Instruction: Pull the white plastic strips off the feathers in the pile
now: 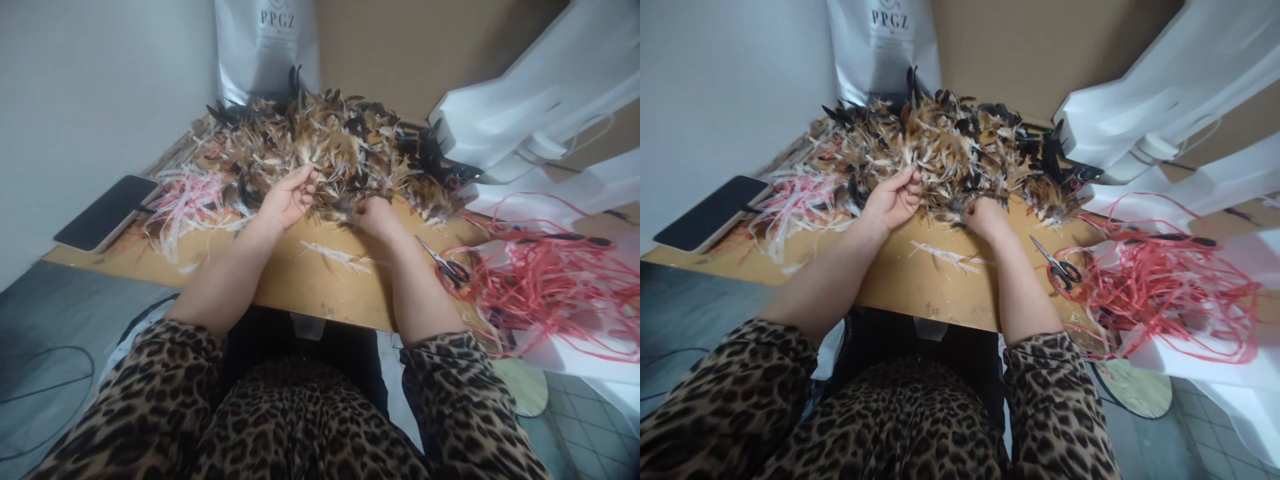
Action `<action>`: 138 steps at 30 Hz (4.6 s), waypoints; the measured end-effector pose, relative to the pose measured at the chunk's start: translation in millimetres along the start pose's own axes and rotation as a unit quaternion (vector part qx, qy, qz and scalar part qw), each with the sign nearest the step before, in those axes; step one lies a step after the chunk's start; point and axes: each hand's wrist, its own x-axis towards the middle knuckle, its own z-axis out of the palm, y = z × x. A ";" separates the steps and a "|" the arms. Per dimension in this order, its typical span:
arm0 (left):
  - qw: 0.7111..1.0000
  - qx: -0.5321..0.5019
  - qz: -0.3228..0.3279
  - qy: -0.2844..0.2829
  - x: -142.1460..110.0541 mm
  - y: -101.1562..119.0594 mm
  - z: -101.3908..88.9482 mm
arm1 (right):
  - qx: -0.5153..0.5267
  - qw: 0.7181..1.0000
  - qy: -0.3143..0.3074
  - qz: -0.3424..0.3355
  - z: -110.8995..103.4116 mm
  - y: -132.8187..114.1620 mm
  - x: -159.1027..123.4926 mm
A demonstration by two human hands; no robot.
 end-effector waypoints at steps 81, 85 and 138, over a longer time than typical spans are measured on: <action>0.977 0.168 -0.083 -0.105 1.8 -33.9 -2.1 | 0.698 0.715 -0.011 0.036 15.9 -30.9 -3.0; 0.976 0.187 -0.065 -0.092 0.7 -34.0 -0.3 | 0.694 0.719 -0.009 0.037 15.9 -32.2 -3.8; 0.985 0.170 -0.021 -0.027 1.5 -27.8 1.3 | 0.145 0.985 0.023 -0.089 2.1 11.4 0.9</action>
